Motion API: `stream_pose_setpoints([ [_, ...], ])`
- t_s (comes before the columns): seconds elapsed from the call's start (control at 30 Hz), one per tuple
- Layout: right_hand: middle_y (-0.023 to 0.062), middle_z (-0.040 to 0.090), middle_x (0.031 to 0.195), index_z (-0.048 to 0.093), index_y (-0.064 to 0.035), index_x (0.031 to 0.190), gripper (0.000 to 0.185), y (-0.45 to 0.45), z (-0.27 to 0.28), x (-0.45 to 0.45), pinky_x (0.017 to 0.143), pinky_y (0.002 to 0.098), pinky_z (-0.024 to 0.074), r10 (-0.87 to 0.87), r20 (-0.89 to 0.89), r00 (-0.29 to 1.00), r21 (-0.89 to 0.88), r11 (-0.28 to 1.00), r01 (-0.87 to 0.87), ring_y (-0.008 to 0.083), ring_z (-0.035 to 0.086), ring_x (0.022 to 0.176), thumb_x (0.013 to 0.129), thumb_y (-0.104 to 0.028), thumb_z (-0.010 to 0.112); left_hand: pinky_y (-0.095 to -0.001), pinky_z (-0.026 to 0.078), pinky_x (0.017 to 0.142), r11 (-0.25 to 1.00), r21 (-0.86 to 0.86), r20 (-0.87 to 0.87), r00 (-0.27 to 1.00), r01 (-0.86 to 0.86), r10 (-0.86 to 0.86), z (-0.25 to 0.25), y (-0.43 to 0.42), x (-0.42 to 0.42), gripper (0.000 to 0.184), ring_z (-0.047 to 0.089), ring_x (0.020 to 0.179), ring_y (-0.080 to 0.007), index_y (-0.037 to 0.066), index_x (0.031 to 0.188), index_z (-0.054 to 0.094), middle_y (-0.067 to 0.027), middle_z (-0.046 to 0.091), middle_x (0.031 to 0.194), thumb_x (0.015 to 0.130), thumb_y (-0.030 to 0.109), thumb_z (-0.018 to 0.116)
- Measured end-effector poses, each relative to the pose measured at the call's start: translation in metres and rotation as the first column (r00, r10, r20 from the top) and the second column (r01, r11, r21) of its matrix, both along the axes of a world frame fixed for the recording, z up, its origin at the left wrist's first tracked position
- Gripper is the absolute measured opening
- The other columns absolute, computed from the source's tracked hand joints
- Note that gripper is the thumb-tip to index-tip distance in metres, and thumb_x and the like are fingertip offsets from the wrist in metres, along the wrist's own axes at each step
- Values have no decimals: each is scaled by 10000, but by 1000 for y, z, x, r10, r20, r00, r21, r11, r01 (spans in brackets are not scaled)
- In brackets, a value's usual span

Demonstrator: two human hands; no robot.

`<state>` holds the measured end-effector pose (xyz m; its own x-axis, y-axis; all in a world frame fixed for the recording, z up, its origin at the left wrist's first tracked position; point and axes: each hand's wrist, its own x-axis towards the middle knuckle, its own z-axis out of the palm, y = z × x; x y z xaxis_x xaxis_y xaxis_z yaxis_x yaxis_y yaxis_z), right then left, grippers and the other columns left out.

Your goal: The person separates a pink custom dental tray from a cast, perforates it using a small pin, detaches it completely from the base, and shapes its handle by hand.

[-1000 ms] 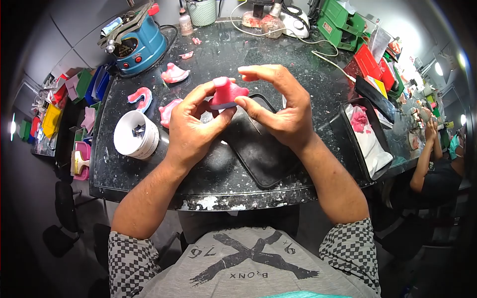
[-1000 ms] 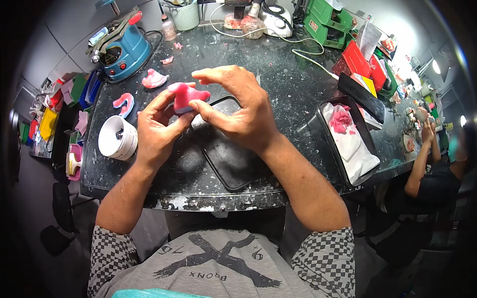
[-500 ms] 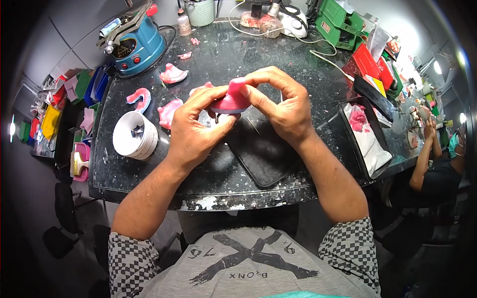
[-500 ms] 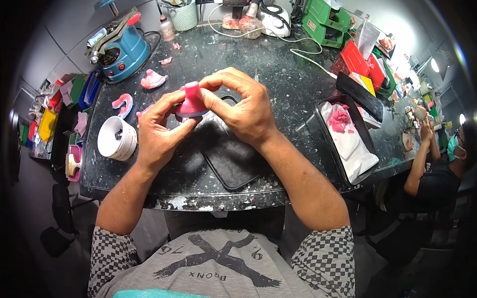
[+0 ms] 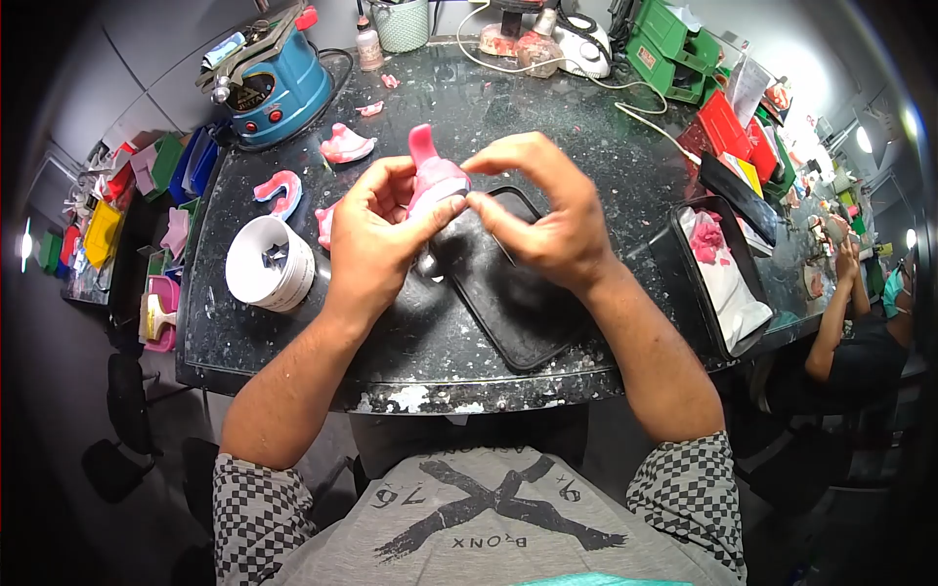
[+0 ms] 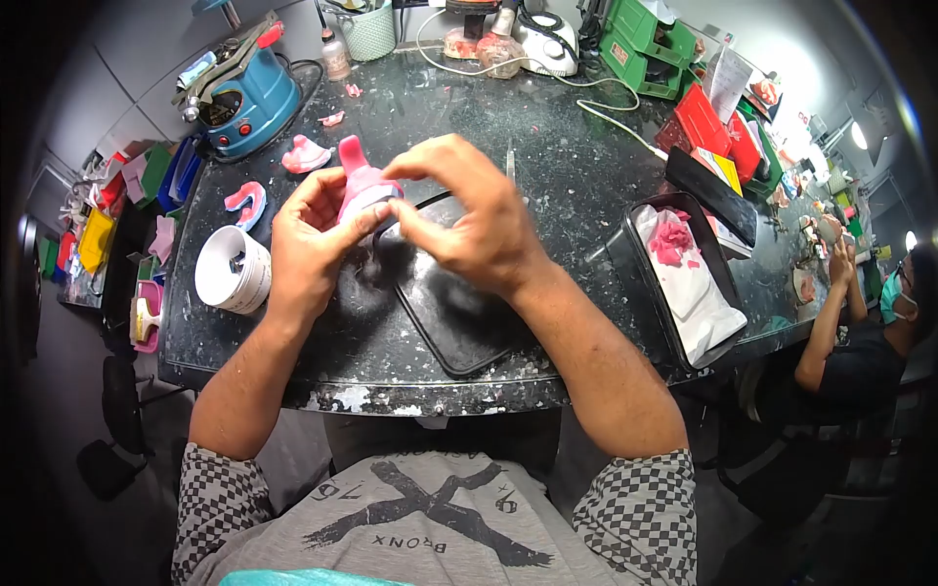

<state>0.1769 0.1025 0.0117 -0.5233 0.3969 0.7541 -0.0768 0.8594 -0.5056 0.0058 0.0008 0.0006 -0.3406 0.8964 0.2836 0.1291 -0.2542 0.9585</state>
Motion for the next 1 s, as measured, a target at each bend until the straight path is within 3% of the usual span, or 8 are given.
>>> stream_pose_setpoints([
  [0.03,106,647,1072,668,-81,1139,381,-1,-1,-2,918,368,506,19,14,1000,93,995,-21,277,632,1013,765,-58,740,-245,527,857,999,30,154,987,31,-35,0,1,0,371,648,925,-102,-11,1156,608,-55,680,1033,837,47,788],
  [0.2,162,510,1295,488,-147,1396,756,-11,-6,-4,1023,419,469,-3,116,993,58,998,-4,361,539,1204,702,-122,789,-270,552,889,999,27,221,974,32,-37,3,-1,3,375,665,970,-133,-28,1138,589,-87,683,1037,823,7,789],
  [0.5,183,551,1333,461,-35,1413,769,-15,-12,-7,1028,372,494,57,-18,998,-208,976,-60,301,589,1220,759,-179,840,-279,521,895,966,181,222,949,186,-224,6,-7,6,538,633,1009,-147,-41,1327,506,-115,624,1166,851,15,751],
  [0.57,177,546,1356,389,-33,1453,826,-19,-6,-9,1057,369,479,205,-205,957,-465,840,-280,227,564,1247,768,-80,849,-274,488,916,969,178,114,974,173,-195,11,-8,2,514,601,1041,-135,-16,1364,500,-94,606,1179,911,119,703],
  [0.63,185,550,1346,302,-25,1481,881,-24,3,-7,1069,365,463,309,-445,841,-690,480,-541,229,567,1241,777,-27,831,-276,466,939,972,231,120,991,31,-60,8,-4,3,499,594,1041,-126,-3,1365,513,-83,600,1183,925,156,687],
  [0.7,174,591,1294,256,-24,1482,799,-22,4,-5,1039,337,465,409,-531,742,-710,263,-653,209,586,1204,860,-79,755,-273,452,952,969,211,118,981,126,-153,14,-2,-1,477,592,1026,-114,5,1353,529,-53,596,1154,936,186,675],
  [0.77,159,610,1257,286,-15,1439,741,-22,-3,-5,1015,317,460,435,-577,691,-706,159,-690,187,602,1164,883,-178,748,-247,468,912,950,144,236,923,277,-305,1,-4,-9,381,587,1008,-85,13,1291,575,-7,591,1094,956,175,659],
  [1.0,132,616,1201,322,-13,1365,667,-24,-9,-6,1065,322,395,440,-536,721,-739,168,-652,164,578,1159,905,-279,726,-253,502,904,963,173,378,888,209,-261,3,-5,-4,294,637,994,-87,-8,1198,638,-45,689,1083,959,157,687],
])
